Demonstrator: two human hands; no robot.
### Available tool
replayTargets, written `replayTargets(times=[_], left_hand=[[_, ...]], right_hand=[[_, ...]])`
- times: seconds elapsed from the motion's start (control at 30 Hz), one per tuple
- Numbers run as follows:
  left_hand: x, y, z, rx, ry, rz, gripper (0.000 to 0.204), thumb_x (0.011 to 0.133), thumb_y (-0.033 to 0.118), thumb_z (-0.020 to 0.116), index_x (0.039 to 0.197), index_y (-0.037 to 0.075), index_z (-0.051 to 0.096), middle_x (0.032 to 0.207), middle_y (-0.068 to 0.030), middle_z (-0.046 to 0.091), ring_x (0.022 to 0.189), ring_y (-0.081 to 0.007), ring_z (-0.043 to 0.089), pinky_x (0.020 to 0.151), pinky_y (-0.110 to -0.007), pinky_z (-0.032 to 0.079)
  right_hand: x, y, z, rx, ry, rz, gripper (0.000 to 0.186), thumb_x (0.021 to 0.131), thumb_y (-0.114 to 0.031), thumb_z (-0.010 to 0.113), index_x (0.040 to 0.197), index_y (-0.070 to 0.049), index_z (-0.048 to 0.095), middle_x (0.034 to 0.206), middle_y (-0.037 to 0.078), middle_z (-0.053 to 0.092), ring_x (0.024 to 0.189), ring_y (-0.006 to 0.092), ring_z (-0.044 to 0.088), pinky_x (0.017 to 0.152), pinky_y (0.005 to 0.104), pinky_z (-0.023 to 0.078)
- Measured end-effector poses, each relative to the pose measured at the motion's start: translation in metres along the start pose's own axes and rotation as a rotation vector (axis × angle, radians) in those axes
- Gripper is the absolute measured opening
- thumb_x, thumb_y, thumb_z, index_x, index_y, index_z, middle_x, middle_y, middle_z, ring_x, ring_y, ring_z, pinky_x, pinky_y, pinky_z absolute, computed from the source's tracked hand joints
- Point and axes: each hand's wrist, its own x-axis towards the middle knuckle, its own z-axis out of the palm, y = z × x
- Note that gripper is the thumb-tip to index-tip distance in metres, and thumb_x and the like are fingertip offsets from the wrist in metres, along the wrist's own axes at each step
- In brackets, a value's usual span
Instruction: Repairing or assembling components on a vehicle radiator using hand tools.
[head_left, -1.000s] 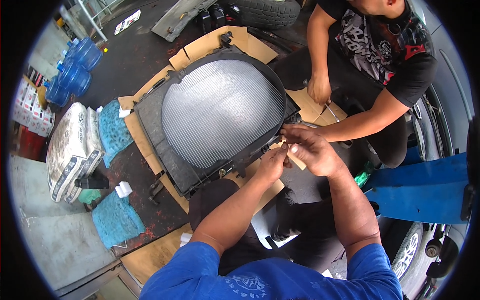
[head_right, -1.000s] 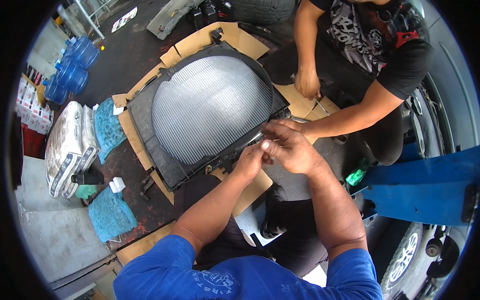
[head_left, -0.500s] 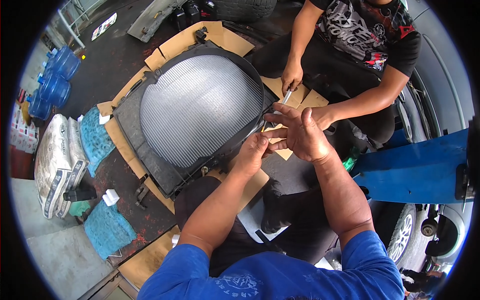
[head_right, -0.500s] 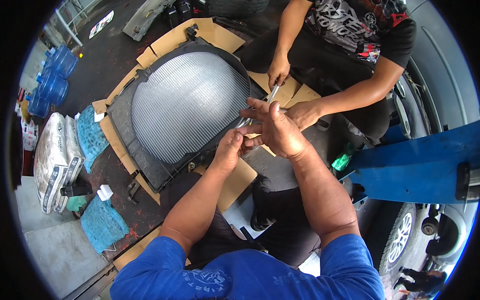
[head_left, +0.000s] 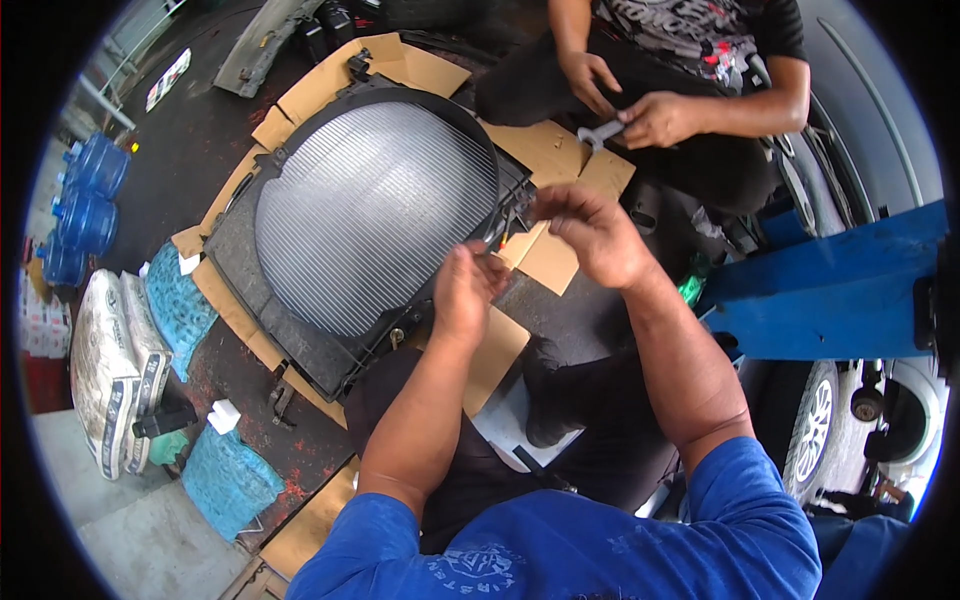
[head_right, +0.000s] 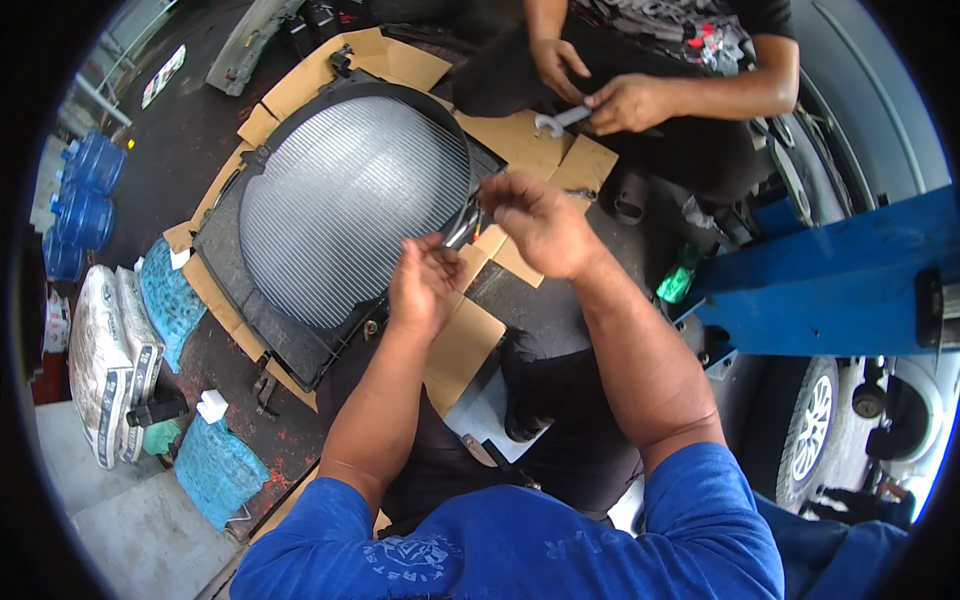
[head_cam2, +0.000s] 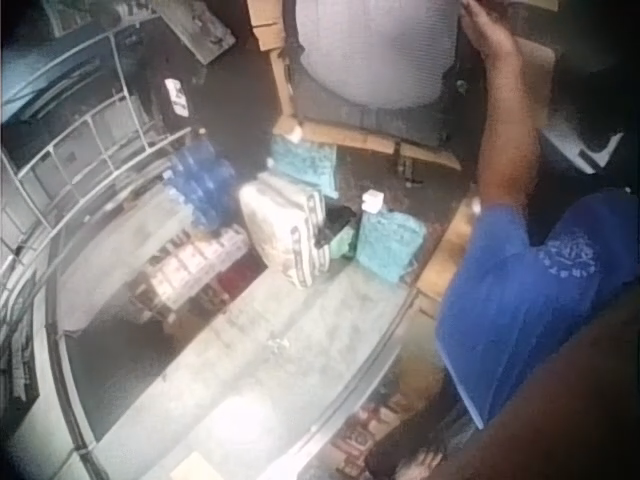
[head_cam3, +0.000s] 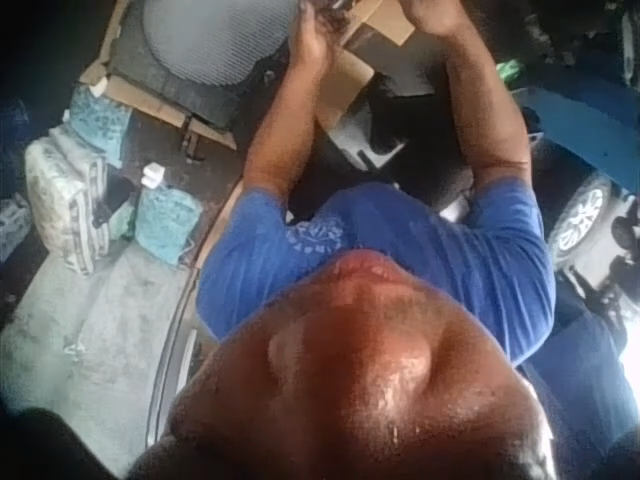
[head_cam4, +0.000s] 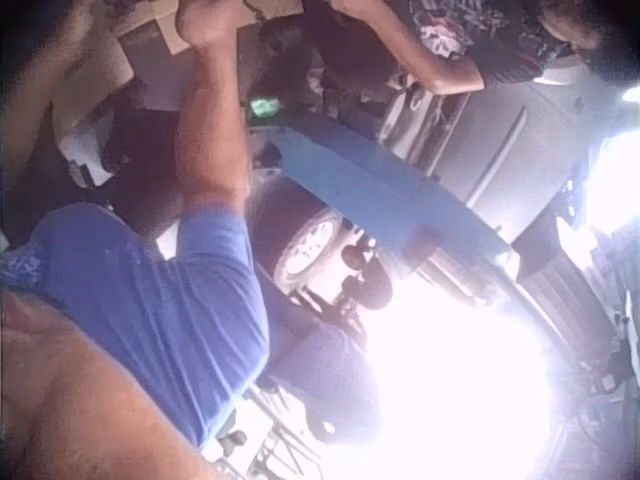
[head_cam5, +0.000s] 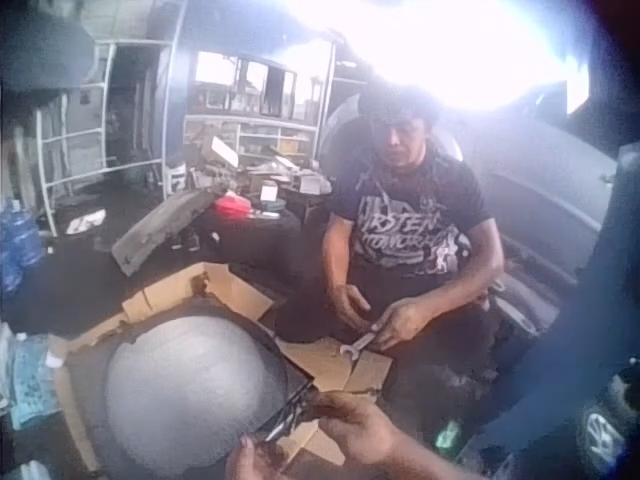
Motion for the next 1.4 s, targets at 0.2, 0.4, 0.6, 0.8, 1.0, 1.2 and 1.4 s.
replayTargets(times=[0.2,0.4,0.6,0.8,1.0,1.2,1.4], left_hand=[[0.001,0.058,-0.005,-0.090,0.324,0.114,0.036,0.093,0.048,0.051,0.097,0.012,0.055,0.082,-0.0024,0.057,0.079,-0.0187,0.055,0.076,-0.035,0.044],[-0.007,0.097,-0.046,0.137,0.413,0.143,0.030,0.087,0.037,0.064,0.098,0.010,0.057,0.079,-0.0032,0.061,0.076,-0.0177,0.059,0.068,-0.031,0.047],[-0.036,0.121,-0.102,0.370,0.579,0.125,0.027,0.089,0.034,0.063,0.100,0.010,0.055,0.081,-0.0011,0.061,0.075,-0.0156,0.059,0.067,-0.029,0.046],[-0.079,0.130,-0.195,0.730,0.817,0.169,0.038,0.089,0.035,0.063,0.110,0.004,0.055,0.085,-0.0046,0.059,0.078,-0.0148,0.057,0.069,-0.028,0.043],[-0.139,0.093,-0.259,1.219,1.174,0.379,0.045,0.088,0.029,0.064,0.111,-0.008,0.052,0.104,-0.0176,0.056,0.098,-0.0277,0.054,0.087,-0.037,0.042],[-0.171,0.039,-0.285,1.414,1.325,0.214,0.078,0.084,0.048,0.064,0.132,-0.008,0.036,0.130,-0.0291,0.042,0.125,-0.0426,0.038,0.105,-0.047,0.030],[-0.177,0.007,-0.323,1.267,1.102,0.191,0.084,0.086,0.055,0.058,0.138,-0.006,0.032,0.134,-0.0301,0.040,0.126,-0.0429,0.038,0.106,-0.045,0.030]], right_hand=[[0.006,-0.012,-0.015,0.134,0.374,0.002,0.032,0.092,-0.009,0.057,0.118,0.008,0.052,0.100,0.008,0.063,0.092,0.0130,0.059,0.081,0.0261,0.047],[0.006,-0.016,-0.029,0.055,0.414,0.077,0.035,0.094,-0.017,0.057,0.122,0.003,0.052,0.106,0.008,0.063,0.097,0.0149,0.062,0.082,0.0284,0.048],[0.010,-0.005,-0.033,-0.073,0.395,0.073,0.035,0.093,-0.020,0.058,0.119,0.003,0.054,0.100,0.007,0.064,0.095,0.0126,0.061,0.079,0.0263,0.048],[0.018,-0.001,-0.027,-0.051,0.364,0.087,0.041,0.091,-0.023,0.060,0.120,0.005,0.055,0.106,0.013,0.065,0.096,0.0163,0.061,0.086,0.0284,0.048],[0.023,0.006,-0.026,-0.013,0.368,0.086,0.034,0.091,-0.019,0.060,0.117,0.003,0.057,0.097,0.008,0.065,0.087,0.0127,0.060,0.077,0.0260,0.048],[0.020,0.015,-0.030,-0.047,0.363,0.118,0.032,0.091,-0.017,0.060,0.116,0.003,0.057,0.095,0.007,0.065,0.088,0.0128,0.062,0.076,0.0262,0.049],[0.019,0.023,-0.020,-0.121,0.357,0.183,0.031,0.092,-0.017,0.059,0.116,0.003,0.057,0.097,0.008,0.066,0.087,0.0134,0.063,0.076,0.0268,0.049]])
